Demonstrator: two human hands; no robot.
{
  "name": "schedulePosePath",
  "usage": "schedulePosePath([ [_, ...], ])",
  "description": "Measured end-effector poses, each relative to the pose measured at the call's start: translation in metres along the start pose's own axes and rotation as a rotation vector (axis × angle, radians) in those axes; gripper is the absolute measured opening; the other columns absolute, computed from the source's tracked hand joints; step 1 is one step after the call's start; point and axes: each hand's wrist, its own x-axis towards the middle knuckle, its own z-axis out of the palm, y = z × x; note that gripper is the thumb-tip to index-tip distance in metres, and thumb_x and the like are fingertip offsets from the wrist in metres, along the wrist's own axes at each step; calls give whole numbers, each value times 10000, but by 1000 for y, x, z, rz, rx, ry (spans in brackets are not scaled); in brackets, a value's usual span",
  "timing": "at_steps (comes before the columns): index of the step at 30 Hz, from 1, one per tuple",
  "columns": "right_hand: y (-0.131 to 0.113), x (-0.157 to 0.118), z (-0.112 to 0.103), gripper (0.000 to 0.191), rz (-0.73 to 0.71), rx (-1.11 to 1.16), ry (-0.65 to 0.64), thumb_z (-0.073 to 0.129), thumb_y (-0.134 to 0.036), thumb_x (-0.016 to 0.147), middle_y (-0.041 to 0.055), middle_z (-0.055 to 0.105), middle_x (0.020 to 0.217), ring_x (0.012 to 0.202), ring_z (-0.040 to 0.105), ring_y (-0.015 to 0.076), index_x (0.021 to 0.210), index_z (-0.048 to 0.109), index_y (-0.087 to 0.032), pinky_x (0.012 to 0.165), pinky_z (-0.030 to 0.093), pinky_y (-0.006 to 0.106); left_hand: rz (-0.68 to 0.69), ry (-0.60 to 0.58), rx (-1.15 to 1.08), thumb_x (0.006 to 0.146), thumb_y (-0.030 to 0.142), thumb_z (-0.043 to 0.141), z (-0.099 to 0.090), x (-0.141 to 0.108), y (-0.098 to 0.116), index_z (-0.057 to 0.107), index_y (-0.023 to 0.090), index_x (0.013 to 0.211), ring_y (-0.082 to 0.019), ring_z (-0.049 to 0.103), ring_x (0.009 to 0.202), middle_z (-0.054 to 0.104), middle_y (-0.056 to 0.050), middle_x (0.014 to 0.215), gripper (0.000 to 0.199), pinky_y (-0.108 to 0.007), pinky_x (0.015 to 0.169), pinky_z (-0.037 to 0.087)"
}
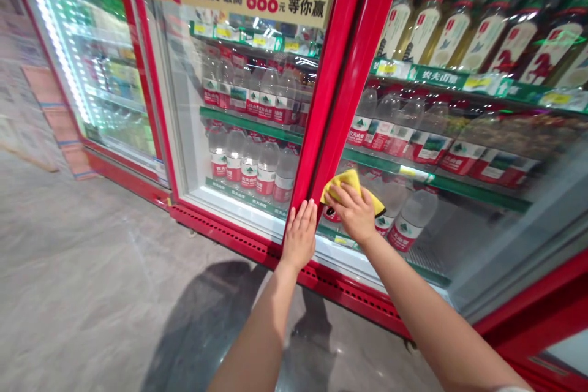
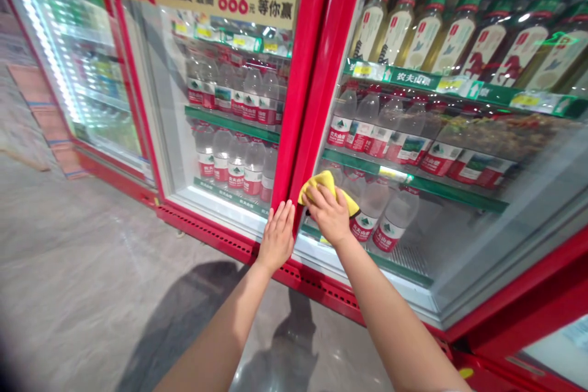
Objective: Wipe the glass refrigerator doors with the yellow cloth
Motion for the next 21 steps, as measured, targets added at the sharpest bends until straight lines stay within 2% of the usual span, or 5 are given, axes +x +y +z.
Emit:
schedulePosePath([
  [3, 4, 8, 0, 360, 97, -22, -25, 514, -259, 1024, 10, 625, 1453, 1367, 496, 232, 1359, 619, -339, 1210, 180, 460, -9, -2, 0, 853, 44, 456, 3, -1, 0, 69, 87, 1634, -257, 139, 1586, 254, -138, 1689, 873, -507, 1288, 212],
  [7, 0, -13, -1, 342, -56, 36, -106, 505, -249, 1027, -11, 655, 1416, 1328, 525, 213, 1318, 657, -346, 1176, 226, 420, -18, -9, 7, 833, 37, 471, 4, -4, 0, 85, 97, 1634, -252, 145, 1585, 263, -136, 1686, 891, -508, 1286, 226],
  [11, 1, -25, -11, 300, -38, 41, 22, 549, -234, 1009, -13, 733, 1279, 1240, 570, 206, 1236, 705, -352, 1098, 290, 395, -16, -38, 17, 821, 31, 463, -1, -7, -2, 141, 108, 1630, -247, 167, 1580, 275, -133, 1682, 874, -504, 1282, 243],
  [15, 4, 8, -15, 363, 107, 25, 177, 576, -244, 997, 7, 715, 1308, 1306, 524, 218, 1317, 657, -395, 1104, 270, 408, -9, -41, 32, 831, 41, 465, -4, -8, -1, 228, 82, 1605, -263, 179, 1576, 308, -157, 1666, 810, -519, 1279, 252],
  [21, -15, 24, 5, 361, 47, 40, 65, 526, -241, 1019, -13, 644, 1429, 1341, 488, 231, 1337, 638, -368, 1093, 277, 433, -96, -7, 73, 876, 75, 463, 3, -10, 5, 146, 38, 1614, -288, 154, 1577, 274, -206, 1664, 804, -560, 1279, 225],
])
